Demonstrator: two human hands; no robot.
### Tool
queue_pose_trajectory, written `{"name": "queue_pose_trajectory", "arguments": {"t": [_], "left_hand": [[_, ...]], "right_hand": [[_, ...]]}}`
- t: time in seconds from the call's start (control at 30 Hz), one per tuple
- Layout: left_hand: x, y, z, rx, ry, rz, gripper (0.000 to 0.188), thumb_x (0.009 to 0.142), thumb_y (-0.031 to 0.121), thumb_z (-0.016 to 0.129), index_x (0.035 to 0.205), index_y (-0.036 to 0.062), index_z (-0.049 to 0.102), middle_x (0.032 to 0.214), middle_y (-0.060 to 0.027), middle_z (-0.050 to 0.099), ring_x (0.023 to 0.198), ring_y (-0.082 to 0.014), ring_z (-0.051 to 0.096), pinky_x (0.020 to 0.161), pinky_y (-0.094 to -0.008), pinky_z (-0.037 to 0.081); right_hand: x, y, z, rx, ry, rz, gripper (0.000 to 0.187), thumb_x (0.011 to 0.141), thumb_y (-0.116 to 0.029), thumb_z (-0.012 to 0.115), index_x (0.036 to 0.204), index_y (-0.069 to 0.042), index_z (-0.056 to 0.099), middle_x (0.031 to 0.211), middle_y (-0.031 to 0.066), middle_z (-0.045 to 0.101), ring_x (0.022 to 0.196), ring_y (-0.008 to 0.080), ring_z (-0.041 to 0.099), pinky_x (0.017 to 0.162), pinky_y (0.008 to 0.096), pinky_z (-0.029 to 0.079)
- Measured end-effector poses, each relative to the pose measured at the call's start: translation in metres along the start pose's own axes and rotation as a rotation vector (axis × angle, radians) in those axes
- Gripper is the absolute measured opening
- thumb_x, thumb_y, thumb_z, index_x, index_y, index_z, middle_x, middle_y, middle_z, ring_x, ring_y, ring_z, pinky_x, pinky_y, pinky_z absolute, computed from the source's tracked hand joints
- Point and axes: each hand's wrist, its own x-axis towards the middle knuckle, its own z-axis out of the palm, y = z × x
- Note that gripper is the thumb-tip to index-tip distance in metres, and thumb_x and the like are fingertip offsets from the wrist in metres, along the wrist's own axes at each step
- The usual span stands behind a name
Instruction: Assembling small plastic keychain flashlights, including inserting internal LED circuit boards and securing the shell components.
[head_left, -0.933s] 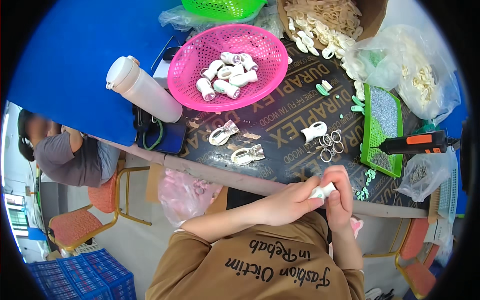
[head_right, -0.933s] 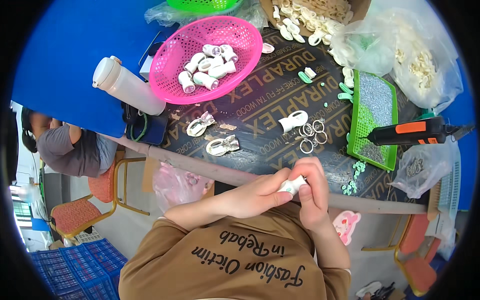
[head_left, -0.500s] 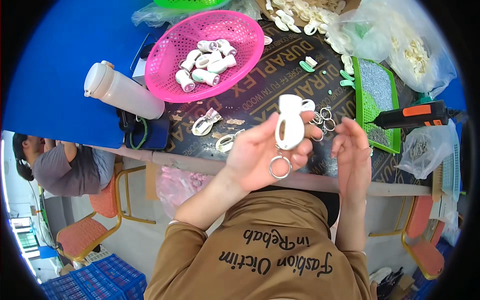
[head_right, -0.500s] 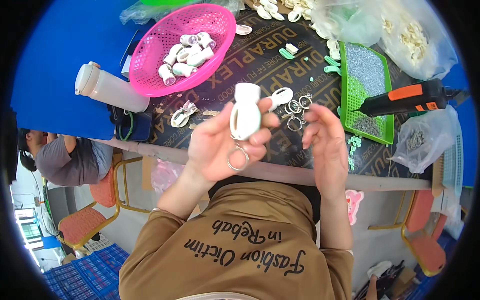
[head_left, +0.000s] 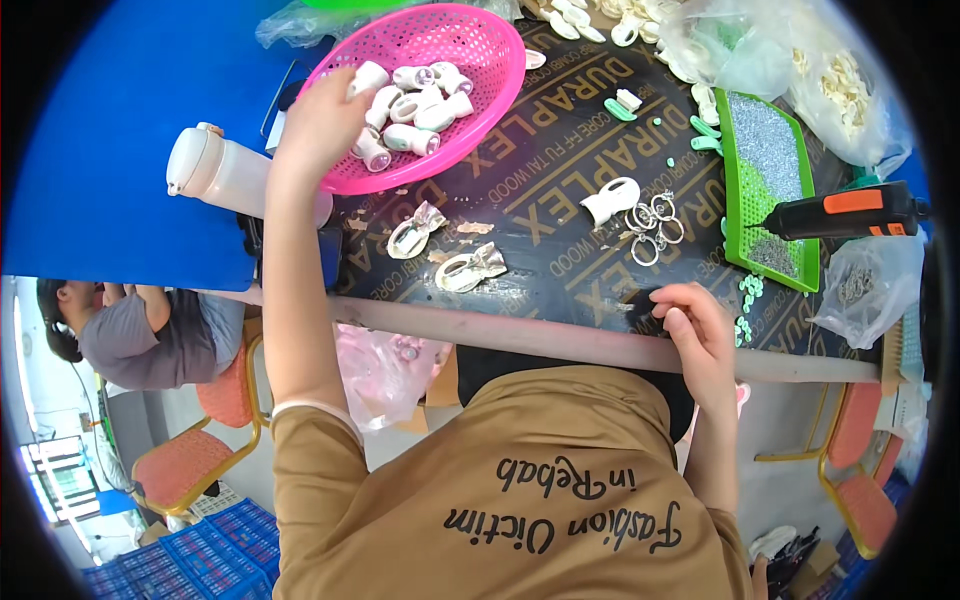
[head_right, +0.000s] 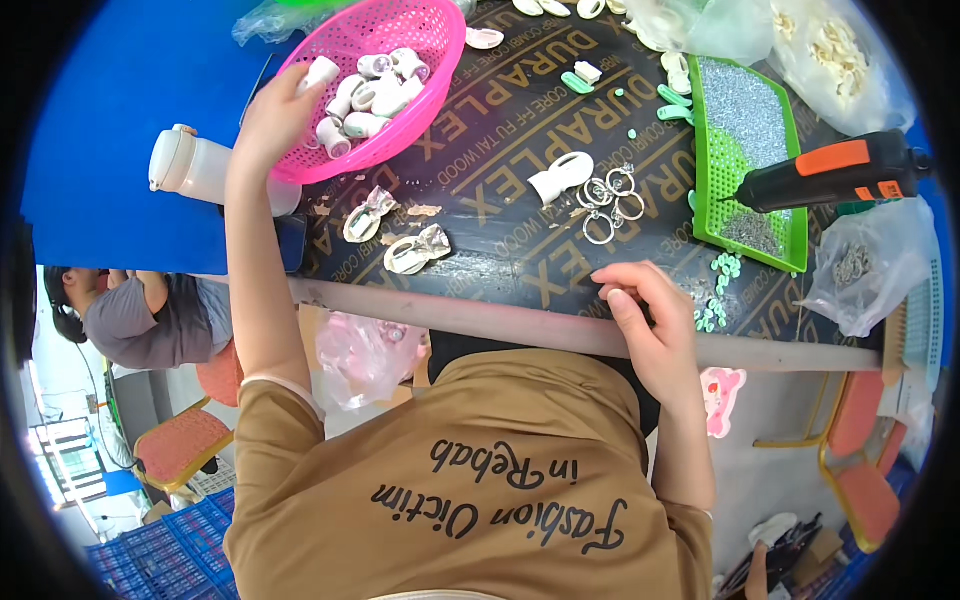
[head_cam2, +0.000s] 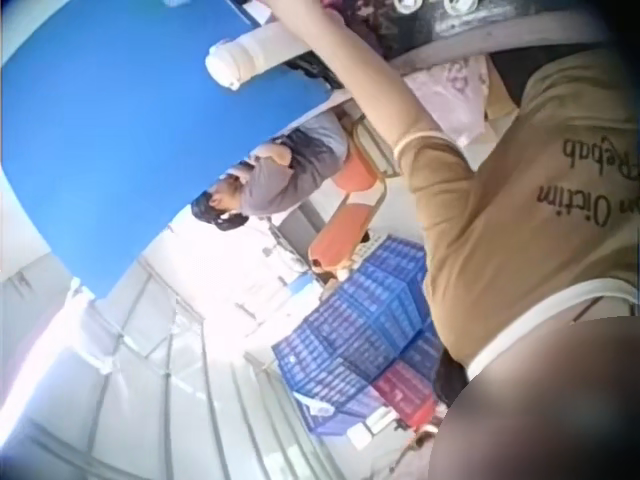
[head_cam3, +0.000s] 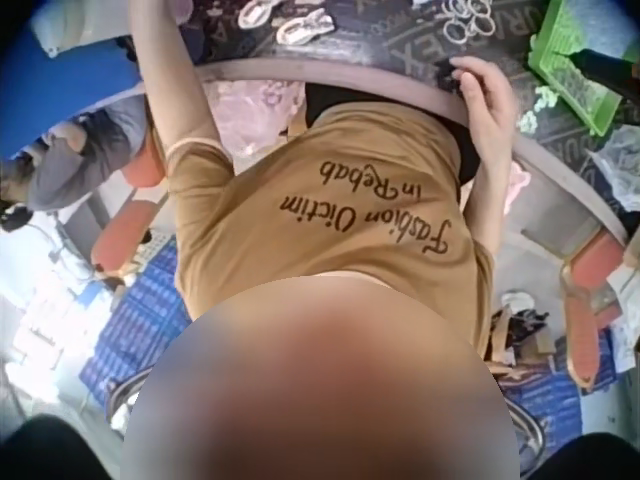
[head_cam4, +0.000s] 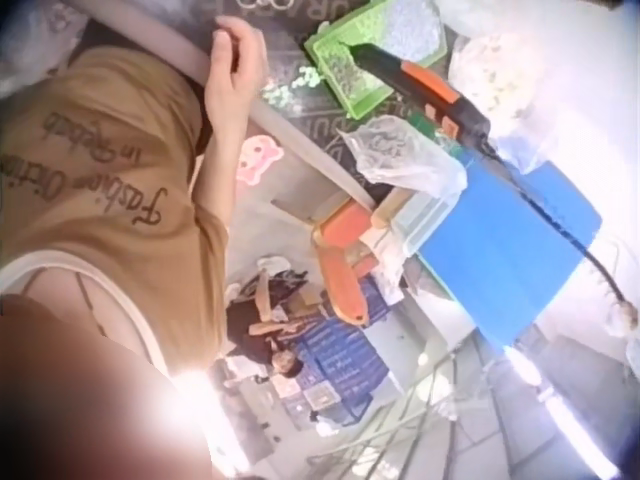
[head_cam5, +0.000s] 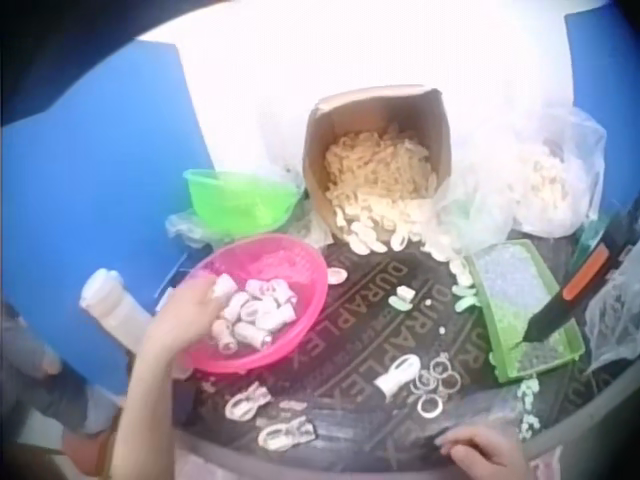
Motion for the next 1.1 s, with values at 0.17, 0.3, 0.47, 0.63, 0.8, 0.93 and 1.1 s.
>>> {"name": "queue_pose_trajectory", "arguments": {"t": [0.17, 0.3, 0.47, 0.63, 0.8, 0.93, 1.1], "left_hand": [[-0.024, 0.027, -0.011, -0.091, 0.513, 0.298, 0.023, 0.084, 0.014, 0.056, 0.102, 0.0011, 0.059, 0.096, -0.015, 0.059, 0.089, -0.0282, 0.056, 0.076, -0.0356, 0.044], [-0.102, 0.061, -0.026, -0.483, -0.005, 0.249, 0.008, 0.078, 0.008, 0.062, 0.082, 0.001, 0.063, 0.075, -0.0094, 0.061, 0.066, -0.0217, 0.058, 0.061, -0.0294, 0.045], [-0.146, 0.074, 0.011, -0.282, -0.206, 0.286, 0.041, 0.068, 0.013, 0.07, 0.105, 0.0008, 0.057, 0.099, -0.0138, 0.056, 0.095, -0.0304, 0.052, 0.082, -0.038, 0.042], [-0.157, 0.075, 0.028, -0.231, -0.268, 0.211, 0.036, 0.069, 0.01, 0.068, 0.103, 0.0019, 0.058, 0.096, -0.0127, 0.058, 0.087, -0.0301, 0.055, 0.076, -0.0371, 0.045], [-0.148, 0.102, 0.036, -0.604, -0.216, 0.213, 0.033, 0.067, 0.005, 0.068, 0.099, 0.0038, 0.06, 0.088, -0.0093, 0.058, 0.077, -0.0256, 0.058, 0.068, -0.0313, 0.047], [-0.14, 0.139, 0.032, -0.73, -0.186, 0.369, 0.035, 0.065, 0.006, 0.069, 0.099, 0.0057, 0.061, 0.087, -0.0083, 0.055, 0.08, -0.0245, 0.055, 0.068, -0.0324, 0.045], [-0.136, 0.158, 0.037, -0.852, -0.138, 0.469, 0.046, 0.06, 0.006, 0.074, 0.104, 0.0065, 0.06, 0.09, -0.0085, 0.057, 0.079, -0.0229, 0.057, 0.068, -0.0317, 0.045]], "right_hand": [[0.003, 0.004, 0.001, -0.036, 0.045, -0.002, 0.012, 0.083, -0.004, 0.053, 0.093, -0.001, 0.059, 0.075, 0.005, 0.054, 0.068, 0.0123, 0.051, 0.06, 0.0231, 0.039], [0.002, 0.005, 0.003, -0.103, 0.051, -0.038, 0.011, 0.082, -0.004, 0.054, 0.09, 0.0, 0.06, 0.074, 0.0057, 0.055, 0.065, 0.0139, 0.05, 0.058, 0.0241, 0.038], [0.001, 0.005, 0.005, -0.133, 0.069, -0.063, 0.009, 0.081, -0.003, 0.055, 0.088, -0.001, 0.061, 0.073, 0.0065, 0.056, 0.064, 0.0151, 0.05, 0.058, 0.0249, 0.039], [0.001, 0.001, 0.005, -0.192, 0.053, -0.081, 0.009, 0.081, -0.002, 0.055, 0.088, -0.002, 0.061, 0.072, 0.0062, 0.055, 0.063, 0.015, 0.05, 0.057, 0.025, 0.039], [0.003, 0.002, 0.003, -0.193, 0.053, -0.055, 0.01, 0.081, -0.001, 0.055, 0.088, -0.001, 0.061, 0.072, 0.0059, 0.054, 0.063, 0.014, 0.05, 0.057, 0.0242, 0.039], [0.007, -0.009, 0.009, 0.068, 0.056, -0.056, 0.023, 0.08, 0.0, 0.056, 0.103, -0.001, 0.056, 0.09, 0.0068, 0.055, 0.07, 0.0119, 0.052, 0.062, 0.0222, 0.043], [0.019, -0.028, 0.022, 0.514, 0.001, -0.019, 0.029, 0.085, 0.0, 0.053, 0.113, 0.001, 0.049, 0.105, 0.0065, 0.052, 0.087, 0.0107, 0.054, 0.071, 0.0234, 0.047]]}}
